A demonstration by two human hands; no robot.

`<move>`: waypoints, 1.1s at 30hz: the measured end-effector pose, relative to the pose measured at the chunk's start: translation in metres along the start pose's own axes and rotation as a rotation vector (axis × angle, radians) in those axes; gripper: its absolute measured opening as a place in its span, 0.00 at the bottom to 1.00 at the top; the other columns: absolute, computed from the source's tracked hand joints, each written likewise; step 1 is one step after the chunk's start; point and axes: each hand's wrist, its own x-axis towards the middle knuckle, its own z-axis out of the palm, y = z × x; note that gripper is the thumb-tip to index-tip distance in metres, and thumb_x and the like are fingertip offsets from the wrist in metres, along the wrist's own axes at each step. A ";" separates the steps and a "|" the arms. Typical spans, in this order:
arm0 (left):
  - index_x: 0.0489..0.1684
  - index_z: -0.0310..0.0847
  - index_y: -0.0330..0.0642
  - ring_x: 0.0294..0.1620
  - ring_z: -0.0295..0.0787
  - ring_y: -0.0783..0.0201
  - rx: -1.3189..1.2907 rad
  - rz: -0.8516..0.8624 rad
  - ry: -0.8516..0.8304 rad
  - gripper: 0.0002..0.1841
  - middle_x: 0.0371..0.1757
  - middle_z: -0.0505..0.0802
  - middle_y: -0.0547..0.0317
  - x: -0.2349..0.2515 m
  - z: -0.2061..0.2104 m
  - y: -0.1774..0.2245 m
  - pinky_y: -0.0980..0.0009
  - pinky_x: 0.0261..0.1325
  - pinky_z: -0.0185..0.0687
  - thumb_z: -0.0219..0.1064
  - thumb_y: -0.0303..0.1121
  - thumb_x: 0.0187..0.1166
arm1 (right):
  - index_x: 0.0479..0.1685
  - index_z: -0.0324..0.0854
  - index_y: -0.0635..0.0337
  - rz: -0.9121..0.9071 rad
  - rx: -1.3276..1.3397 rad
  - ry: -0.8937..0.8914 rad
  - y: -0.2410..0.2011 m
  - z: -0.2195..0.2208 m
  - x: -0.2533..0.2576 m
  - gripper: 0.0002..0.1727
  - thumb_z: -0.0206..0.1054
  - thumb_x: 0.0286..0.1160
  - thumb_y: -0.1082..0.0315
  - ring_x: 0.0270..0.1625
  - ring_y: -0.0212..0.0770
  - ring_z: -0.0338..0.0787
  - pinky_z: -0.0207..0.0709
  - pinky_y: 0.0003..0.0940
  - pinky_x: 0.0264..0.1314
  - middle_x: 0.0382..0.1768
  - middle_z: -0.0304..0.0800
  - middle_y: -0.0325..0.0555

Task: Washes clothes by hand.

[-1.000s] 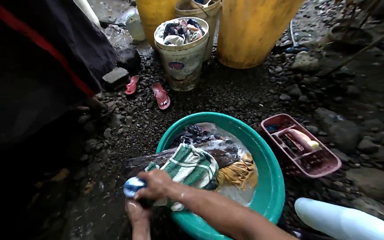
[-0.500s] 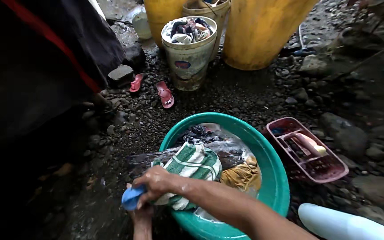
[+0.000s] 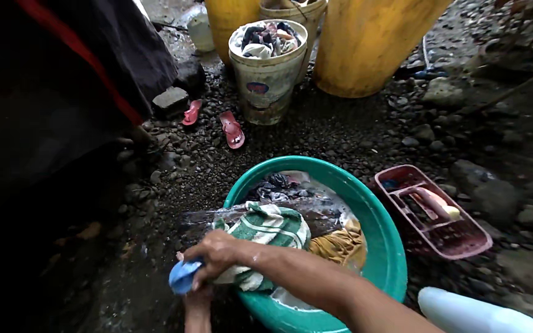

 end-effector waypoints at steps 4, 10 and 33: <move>0.14 0.67 0.57 0.09 0.72 0.82 -0.107 -0.043 0.181 0.31 0.10 0.75 0.79 0.015 0.038 0.014 0.85 0.17 0.75 0.28 0.43 0.96 | 0.65 0.85 0.61 0.603 -0.077 0.238 0.090 -0.059 -0.077 0.33 0.78 0.68 0.46 0.62 0.67 0.89 0.76 0.71 0.67 0.55 0.92 0.66; 0.26 0.69 0.55 0.16 0.78 0.81 0.015 -0.024 0.233 0.26 0.16 0.78 0.78 0.012 0.050 0.014 0.83 0.25 0.82 0.30 0.46 0.96 | 0.80 0.72 0.64 0.960 0.373 0.519 0.108 -0.080 -0.191 0.37 0.77 0.73 0.57 0.62 0.55 0.87 0.78 0.54 0.68 0.64 0.85 0.65; 0.65 0.60 0.13 0.51 0.78 0.72 0.692 0.182 0.152 0.18 0.50 0.79 0.43 -0.009 0.014 -0.017 0.77 0.59 0.75 0.42 0.25 0.88 | 0.73 0.85 0.52 0.240 0.065 0.260 -0.018 0.019 -0.019 0.31 0.78 0.69 0.51 0.57 0.63 0.94 0.79 0.70 0.61 0.53 0.96 0.59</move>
